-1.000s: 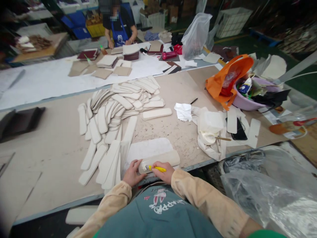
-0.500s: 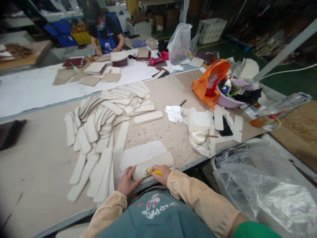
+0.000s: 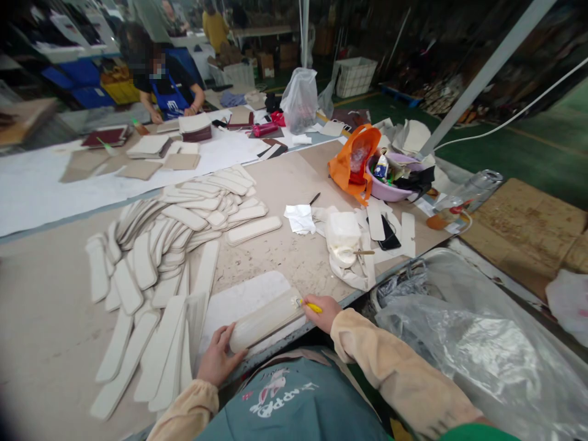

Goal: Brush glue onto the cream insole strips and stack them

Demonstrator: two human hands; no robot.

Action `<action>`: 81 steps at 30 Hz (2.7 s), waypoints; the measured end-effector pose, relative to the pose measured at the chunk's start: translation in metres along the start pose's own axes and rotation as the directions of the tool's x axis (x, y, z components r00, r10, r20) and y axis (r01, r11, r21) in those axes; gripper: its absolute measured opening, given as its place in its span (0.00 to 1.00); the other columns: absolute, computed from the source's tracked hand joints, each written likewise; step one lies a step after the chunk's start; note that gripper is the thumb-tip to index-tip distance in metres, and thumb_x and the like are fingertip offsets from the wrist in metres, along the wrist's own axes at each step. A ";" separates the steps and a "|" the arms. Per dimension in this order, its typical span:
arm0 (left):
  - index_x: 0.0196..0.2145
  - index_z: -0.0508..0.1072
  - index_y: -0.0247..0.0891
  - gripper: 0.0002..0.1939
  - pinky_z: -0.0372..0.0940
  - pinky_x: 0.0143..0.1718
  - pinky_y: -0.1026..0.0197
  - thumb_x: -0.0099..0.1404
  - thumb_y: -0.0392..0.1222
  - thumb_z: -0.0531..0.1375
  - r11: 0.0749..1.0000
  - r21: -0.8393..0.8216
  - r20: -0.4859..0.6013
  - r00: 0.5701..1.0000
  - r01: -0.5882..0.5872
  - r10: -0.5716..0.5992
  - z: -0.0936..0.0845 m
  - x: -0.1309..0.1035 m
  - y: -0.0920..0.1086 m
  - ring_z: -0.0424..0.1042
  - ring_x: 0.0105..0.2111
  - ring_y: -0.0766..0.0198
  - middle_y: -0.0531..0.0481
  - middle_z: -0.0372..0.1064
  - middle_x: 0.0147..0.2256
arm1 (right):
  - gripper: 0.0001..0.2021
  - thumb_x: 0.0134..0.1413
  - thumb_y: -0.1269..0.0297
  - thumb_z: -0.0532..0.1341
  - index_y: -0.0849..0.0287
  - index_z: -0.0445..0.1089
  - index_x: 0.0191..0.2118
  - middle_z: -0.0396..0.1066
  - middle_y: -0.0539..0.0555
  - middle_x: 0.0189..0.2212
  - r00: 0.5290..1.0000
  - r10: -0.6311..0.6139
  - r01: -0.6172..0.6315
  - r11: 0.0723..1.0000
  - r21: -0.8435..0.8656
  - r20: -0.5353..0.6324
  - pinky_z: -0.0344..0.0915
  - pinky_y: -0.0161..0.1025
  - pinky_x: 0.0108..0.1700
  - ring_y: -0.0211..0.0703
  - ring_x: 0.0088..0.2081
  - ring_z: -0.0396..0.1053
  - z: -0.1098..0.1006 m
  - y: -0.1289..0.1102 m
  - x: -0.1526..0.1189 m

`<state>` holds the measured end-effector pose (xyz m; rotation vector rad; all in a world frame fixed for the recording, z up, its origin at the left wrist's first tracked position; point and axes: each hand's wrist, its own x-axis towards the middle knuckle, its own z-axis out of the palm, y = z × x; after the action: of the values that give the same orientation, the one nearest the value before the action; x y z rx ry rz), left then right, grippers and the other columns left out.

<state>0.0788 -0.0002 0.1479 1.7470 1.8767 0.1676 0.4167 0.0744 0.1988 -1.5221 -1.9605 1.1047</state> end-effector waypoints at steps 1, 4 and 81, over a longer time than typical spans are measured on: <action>0.58 0.57 0.41 0.33 0.67 0.40 0.58 0.55 0.49 0.58 1.000 0.003 0.004 1.000 0.000 0.000 0.000 0.000 0.000 0.69 0.42 0.58 0.43 0.54 0.54 | 0.10 0.56 0.60 0.52 0.56 0.70 0.35 0.70 0.50 0.25 0.999 -0.041 0.040 0.998 -0.054 -0.012 0.61 0.34 0.32 0.39 0.27 0.67 -0.003 -0.003 -0.001; 0.58 0.56 0.42 0.34 0.66 0.41 0.58 0.55 0.50 0.58 1.000 0.013 0.001 1.000 -0.004 0.004 0.002 0.001 -0.002 0.68 0.43 0.58 0.44 0.54 0.54 | 0.11 0.58 0.62 0.50 0.57 0.69 0.39 0.72 0.53 0.30 0.990 -0.139 0.134 0.963 -0.232 -0.004 0.61 0.35 0.36 0.41 0.32 0.69 -0.004 -0.016 -0.004; 0.59 0.54 0.42 0.35 0.65 0.43 0.59 0.57 0.53 0.56 0.998 0.062 0.028 1.000 0.007 -0.009 -0.001 0.000 -0.001 0.67 0.45 0.58 0.44 0.54 0.54 | 0.11 0.54 0.58 0.53 0.58 0.67 0.32 0.64 0.45 0.16 0.955 0.287 -0.294 0.874 0.388 0.076 0.58 0.31 0.24 0.34 0.19 0.60 0.035 -0.017 0.017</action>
<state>0.0777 0.0001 0.1482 1.7738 1.8868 0.0818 0.3759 0.0778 0.1891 -1.6077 -1.4227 1.5335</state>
